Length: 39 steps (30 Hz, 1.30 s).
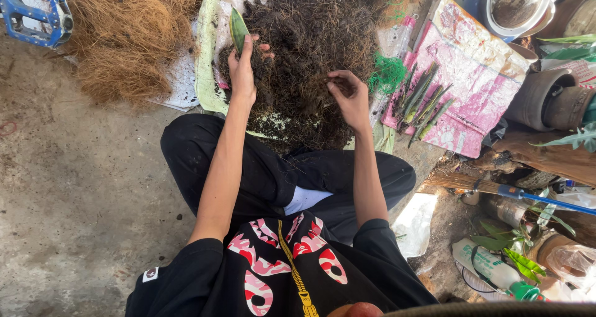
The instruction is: The person wraps a plant in a bundle of coconut coir and secures it with green string. They then pick up another plant and begin wrapping it in coir as well.
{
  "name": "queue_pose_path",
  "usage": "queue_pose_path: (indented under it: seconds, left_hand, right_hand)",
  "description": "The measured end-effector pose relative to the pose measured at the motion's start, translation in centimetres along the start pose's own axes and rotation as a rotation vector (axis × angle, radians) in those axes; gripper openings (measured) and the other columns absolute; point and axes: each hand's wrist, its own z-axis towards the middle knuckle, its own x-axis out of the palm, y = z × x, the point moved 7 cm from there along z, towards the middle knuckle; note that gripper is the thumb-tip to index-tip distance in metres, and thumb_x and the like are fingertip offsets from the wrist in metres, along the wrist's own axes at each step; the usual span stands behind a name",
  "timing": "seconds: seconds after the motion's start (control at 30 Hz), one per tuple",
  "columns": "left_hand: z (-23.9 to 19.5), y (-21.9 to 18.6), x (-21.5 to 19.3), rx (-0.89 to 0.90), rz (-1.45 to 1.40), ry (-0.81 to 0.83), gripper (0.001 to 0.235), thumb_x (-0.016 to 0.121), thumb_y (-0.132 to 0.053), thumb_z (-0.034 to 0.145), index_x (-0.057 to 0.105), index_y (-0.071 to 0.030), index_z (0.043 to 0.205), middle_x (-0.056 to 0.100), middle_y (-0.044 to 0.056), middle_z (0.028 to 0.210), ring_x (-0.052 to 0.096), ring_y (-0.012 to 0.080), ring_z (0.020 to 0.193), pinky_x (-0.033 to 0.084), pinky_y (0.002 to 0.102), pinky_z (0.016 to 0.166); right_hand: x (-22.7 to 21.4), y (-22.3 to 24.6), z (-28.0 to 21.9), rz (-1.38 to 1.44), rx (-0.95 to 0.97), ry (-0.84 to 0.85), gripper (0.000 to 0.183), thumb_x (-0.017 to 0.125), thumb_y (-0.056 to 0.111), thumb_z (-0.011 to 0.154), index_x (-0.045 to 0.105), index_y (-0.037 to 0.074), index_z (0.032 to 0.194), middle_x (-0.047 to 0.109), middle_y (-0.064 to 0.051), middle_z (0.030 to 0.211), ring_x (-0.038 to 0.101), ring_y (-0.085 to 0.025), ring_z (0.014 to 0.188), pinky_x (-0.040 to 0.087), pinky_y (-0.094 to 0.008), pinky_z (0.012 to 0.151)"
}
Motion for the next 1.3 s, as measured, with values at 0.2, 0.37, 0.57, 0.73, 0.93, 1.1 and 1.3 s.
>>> queue_pose_path:
  seconds: [0.2,0.37,0.57,0.73,0.93,1.1,1.3]
  left_hand:
    - [-0.4,-0.3,0.3,-0.035,-0.087,-0.009,0.041,0.063,-0.046,0.098,0.065,-0.011,0.118,0.077,0.011,0.097,0.075,0.0184,0.085,0.058,0.042,0.091]
    - [-0.2,-0.7,0.4,0.04,-0.069,0.012,0.041,0.063,-0.044,0.103,0.066,-0.007,0.12,0.077,0.013,0.099,0.076,0.0197,0.086,0.061,0.036,0.092]
    - [0.1,-0.2,0.1,0.02,-0.09,0.006,0.04,0.062,-0.044,0.102,0.067,-0.008,0.117,0.076,0.013,0.097,0.074,0.0184,0.085,0.06,0.038,0.088]
    - [0.2,-0.3,-0.4,0.057,0.109,-0.041,0.042,0.059,-0.046,0.104,0.068,-0.009,0.119,0.079,0.013,0.102,0.065,0.0097,0.103,0.048,0.029,0.099]
    - [0.1,0.2,-0.2,0.041,-0.03,0.005,0.04,0.062,-0.045,0.103,0.067,-0.009,0.12,0.077,0.014,0.101,0.073,0.0175,0.094,0.053,0.038,0.096]
    - [0.2,0.8,-0.3,-0.02,-0.035,-0.005,0.043,0.063,-0.049,0.099,0.066,-0.011,0.118,0.077,0.011,0.098,0.074,0.0205,0.087,0.055,0.046,0.1]
    - [0.0,0.2,-0.2,-0.018,0.016,-0.015,0.043,0.062,-0.052,0.097,0.066,-0.014,0.118,0.078,0.009,0.098,0.075,0.0197,0.089,0.05,0.04,0.109]
  right_hand:
    - [-1.5,-1.0,0.8,-0.015,-0.039,-0.004,0.027,0.072,0.003,0.096,0.071,0.001,0.123,0.076,-0.009,0.108,0.069,-0.014,0.092,0.056,-0.029,0.083]
    - [-6.0,-2.5,3.7,-0.136,-0.14,-0.224,0.02,0.062,0.003,0.107,0.071,0.006,0.125,0.077,-0.01,0.111,0.075,-0.017,0.093,0.063,-0.032,0.083]
    - [-3.5,-5.6,4.8,-1.132,0.045,0.043,0.068,0.07,0.009,0.087,0.048,0.02,0.151,0.053,-0.022,0.147,0.058,-0.035,0.121,0.051,-0.05,0.097]
    - [3.5,-6.7,2.6,-0.862,-0.053,0.053,0.09,0.085,0.043,0.091,0.033,0.005,0.155,0.05,-0.026,0.147,0.053,-0.039,0.132,0.046,-0.052,0.108]
    - [7.9,-7.8,-0.3,-0.916,-0.189,-0.12,0.046,0.067,0.014,0.102,0.059,0.005,0.147,0.068,-0.016,0.137,0.064,-0.03,0.117,0.056,-0.041,0.099]
    - [4.7,-7.5,-0.2,-0.561,-0.086,-0.139,0.022,0.07,0.014,0.099,0.077,0.006,0.118,0.077,-0.011,0.102,0.073,-0.019,0.084,0.059,-0.035,0.08]
    - [1.1,-6.7,-0.3,-0.198,0.063,-0.149,0.018,0.074,0.014,0.095,0.079,0.006,0.11,0.078,-0.007,0.092,0.064,-0.012,0.072,0.049,-0.025,0.066]
